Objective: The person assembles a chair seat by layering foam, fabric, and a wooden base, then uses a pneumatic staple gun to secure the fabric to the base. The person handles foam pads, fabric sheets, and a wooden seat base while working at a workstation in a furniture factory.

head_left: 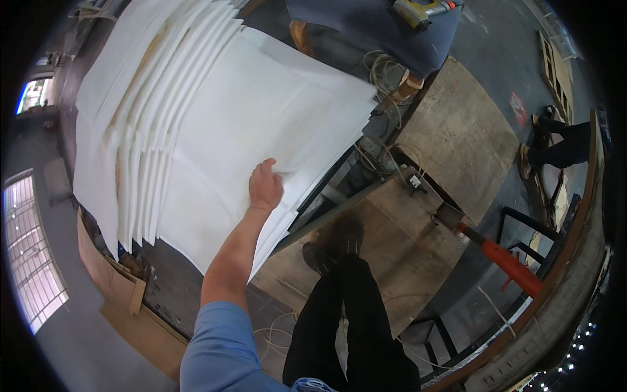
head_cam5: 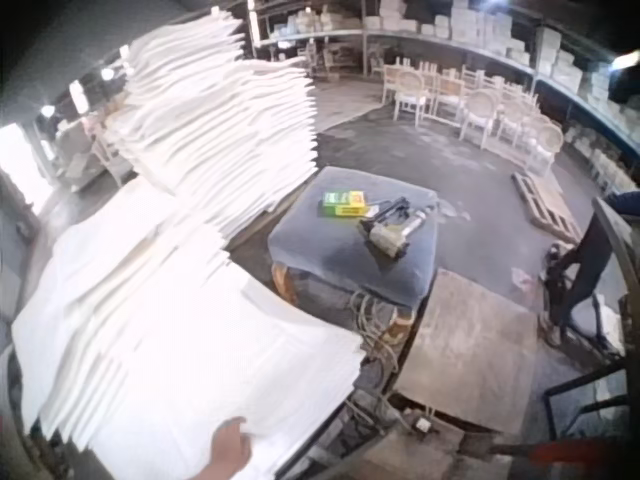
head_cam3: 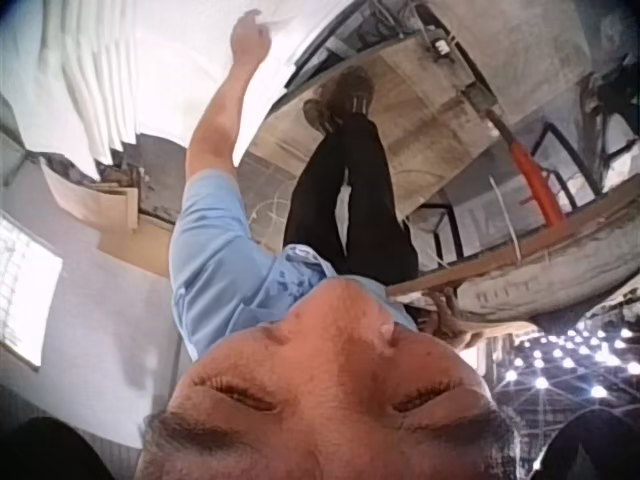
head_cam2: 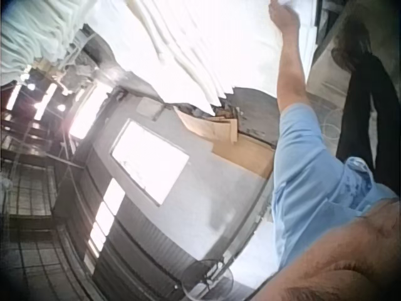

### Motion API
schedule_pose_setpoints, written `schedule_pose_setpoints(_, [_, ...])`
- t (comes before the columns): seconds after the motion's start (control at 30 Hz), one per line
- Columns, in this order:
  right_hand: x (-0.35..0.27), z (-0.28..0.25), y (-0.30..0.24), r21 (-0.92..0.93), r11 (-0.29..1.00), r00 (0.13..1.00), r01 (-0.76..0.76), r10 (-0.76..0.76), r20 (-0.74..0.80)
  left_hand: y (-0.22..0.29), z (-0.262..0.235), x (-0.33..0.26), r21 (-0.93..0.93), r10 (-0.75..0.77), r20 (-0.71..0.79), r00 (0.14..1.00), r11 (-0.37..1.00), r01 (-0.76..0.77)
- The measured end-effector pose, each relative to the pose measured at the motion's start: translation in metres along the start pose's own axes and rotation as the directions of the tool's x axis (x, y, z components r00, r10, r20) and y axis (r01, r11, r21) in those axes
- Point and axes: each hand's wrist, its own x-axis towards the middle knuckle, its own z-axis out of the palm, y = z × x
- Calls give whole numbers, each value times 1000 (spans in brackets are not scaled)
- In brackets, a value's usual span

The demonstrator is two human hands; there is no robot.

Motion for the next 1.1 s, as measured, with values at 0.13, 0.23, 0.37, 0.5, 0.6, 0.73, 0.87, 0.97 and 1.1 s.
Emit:
schedule_pose_setpoints(0.13, [3, 1, -3, -11, 1000, 1000, 9, -9, 1, 20, 16, 1, 348, -13, 181, 983, 936, -51])
schedule_pose_setpoints(0.23, [4, 1, 1, -5, 1000, 1000, 24, -24, -6, 12, 29, 10, 457, -15, 171, 985, 887, -65])
schedule_pose_setpoints(0.37, [5, 1, 0, -11, 1000, 1000, 28, -28, -3, 7, 43, 14, 526, 101, 142, 985, 835, -161])
schedule_pose_setpoints(0.5, [12, 2, -1, -7, 999, 999, 37, -37, -9, 5, 49, 14, 581, 146, 74, 986, 798, -162])
schedule_pose_setpoints(0.6, [13, 2, 3, 8, 999, 998, 52, -52, -27, 2, 29, 31, 550, 45, 79, 996, 831, -81])
schedule_pose_setpoints(0.73, [12, -4, 2, 22, 998, 997, 61, -60, -50, 7, -51, 59, 438, 113, 18, 993, 892, -110])
schedule_pose_setpoints(0.87, [10, -14, -2, 34, 998, 995, 61, -58, -80, 41, -176, 79, 424, 83, 102, 991, 898, -119])
schedule_pose_setpoints(0.97, [12, -23, -14, 53, 999, 997, 10, -6, -73, 68, -268, 71, 318, 137, 48, 989, 937, -145])
schedule_pose_setpoints(1.1, [15, -20, -12, 47, 999, 997, 4, 0, -81, 107, -434, 56, 258, 13, 0, 1000, 966, -13])
